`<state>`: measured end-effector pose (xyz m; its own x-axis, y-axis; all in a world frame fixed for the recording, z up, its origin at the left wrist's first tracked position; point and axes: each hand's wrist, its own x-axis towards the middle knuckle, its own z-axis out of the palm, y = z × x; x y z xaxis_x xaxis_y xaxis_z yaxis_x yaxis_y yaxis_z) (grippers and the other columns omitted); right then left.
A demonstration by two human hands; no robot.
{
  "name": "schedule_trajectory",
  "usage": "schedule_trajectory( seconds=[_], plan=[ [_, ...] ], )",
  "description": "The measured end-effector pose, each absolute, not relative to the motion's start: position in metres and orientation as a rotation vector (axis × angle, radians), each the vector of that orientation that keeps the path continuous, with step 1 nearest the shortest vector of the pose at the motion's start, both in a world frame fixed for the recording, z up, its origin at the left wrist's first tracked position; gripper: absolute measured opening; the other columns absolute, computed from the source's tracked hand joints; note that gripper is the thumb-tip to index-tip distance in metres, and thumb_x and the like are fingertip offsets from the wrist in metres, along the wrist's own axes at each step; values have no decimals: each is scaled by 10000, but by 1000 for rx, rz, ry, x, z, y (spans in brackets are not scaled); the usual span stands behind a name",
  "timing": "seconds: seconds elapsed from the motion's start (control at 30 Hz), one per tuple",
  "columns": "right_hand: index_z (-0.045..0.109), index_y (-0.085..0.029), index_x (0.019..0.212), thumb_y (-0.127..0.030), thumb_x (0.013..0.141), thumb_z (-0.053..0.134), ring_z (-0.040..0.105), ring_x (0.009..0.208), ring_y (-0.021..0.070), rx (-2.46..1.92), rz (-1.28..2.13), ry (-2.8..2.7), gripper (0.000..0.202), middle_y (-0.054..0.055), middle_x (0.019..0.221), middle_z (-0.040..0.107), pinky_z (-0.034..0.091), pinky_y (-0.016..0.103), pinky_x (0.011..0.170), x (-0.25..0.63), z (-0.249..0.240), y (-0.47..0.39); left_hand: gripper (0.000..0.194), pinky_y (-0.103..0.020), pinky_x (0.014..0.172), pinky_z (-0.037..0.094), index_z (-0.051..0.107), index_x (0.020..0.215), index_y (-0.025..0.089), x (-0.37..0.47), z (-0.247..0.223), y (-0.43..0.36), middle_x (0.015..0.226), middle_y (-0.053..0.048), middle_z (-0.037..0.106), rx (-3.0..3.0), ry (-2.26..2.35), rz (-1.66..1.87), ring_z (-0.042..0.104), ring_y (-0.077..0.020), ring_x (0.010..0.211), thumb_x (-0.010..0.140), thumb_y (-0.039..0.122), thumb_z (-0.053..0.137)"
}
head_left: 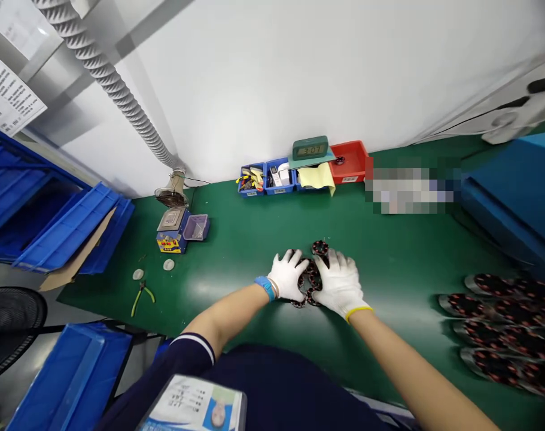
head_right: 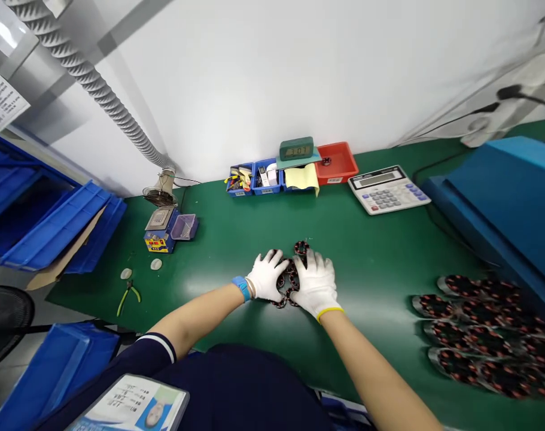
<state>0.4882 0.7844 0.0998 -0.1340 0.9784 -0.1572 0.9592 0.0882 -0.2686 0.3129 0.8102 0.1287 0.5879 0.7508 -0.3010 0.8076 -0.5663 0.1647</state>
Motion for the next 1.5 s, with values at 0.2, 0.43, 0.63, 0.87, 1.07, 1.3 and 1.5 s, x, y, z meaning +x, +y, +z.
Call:
schedule_trajectory(
  seconds=[0.2,0.43,0.63,0.87,1.07,1.3,1.5],
  plan=[
    [374,-242,1559,-414,562,818,342,1418,409,-2033,714,-2439,1105,188,1671,121,426,511,1039,501,106,827,1094,-545,1075,488,372,1525,223,319,130,823,1662,-163,258,2533,1185,-407,377,-411,1442,599,658,760],
    [563,-286,1407,-408,533,830,517,1229,387,-2012,855,-2604,922,137,1677,65,512,487,880,498,117,820,689,-418,981,565,522,1393,255,301,132,798,1540,-89,426,2436,1273,-410,543,-312,1265,766,499,671],
    [472,-322,1491,-385,784,627,616,1121,276,-1886,986,-2726,727,146,1557,330,502,400,867,465,113,770,543,-450,918,592,545,1314,222,263,131,745,1463,-143,435,2186,1621,-373,547,-330,1225,808,402,622],
    [499,-269,1464,-468,711,702,589,1136,339,-1735,881,-2854,805,192,1564,283,513,442,847,387,100,728,623,-470,902,585,516,1372,242,213,130,693,1544,-173,318,1906,1864,-313,553,-360,1225,790,399,671],
    [478,-217,1484,-474,760,587,548,1170,403,-1542,754,-2866,776,203,1585,293,542,504,820,348,82,724,522,-444,884,581,602,1288,224,188,126,680,1387,-154,485,1864,1916,-220,555,-343,1190,812,431,664],
    [449,-205,1479,-498,847,447,546,1243,422,-1313,704,-2835,696,214,1544,351,545,571,925,320,48,729,498,-445,740,585,683,1141,137,140,112,686,1215,-197,562,1785,1980,-216,643,-356,1032,787,488,684],
    [624,-284,1272,-442,688,560,615,1228,391,-1210,623,-2982,608,176,1461,458,512,532,1053,302,16,751,292,-418,718,580,735,927,134,100,104,688,1145,-184,644,1862,1795,-106,682,-363,1022,745,363,738]
  ],
)
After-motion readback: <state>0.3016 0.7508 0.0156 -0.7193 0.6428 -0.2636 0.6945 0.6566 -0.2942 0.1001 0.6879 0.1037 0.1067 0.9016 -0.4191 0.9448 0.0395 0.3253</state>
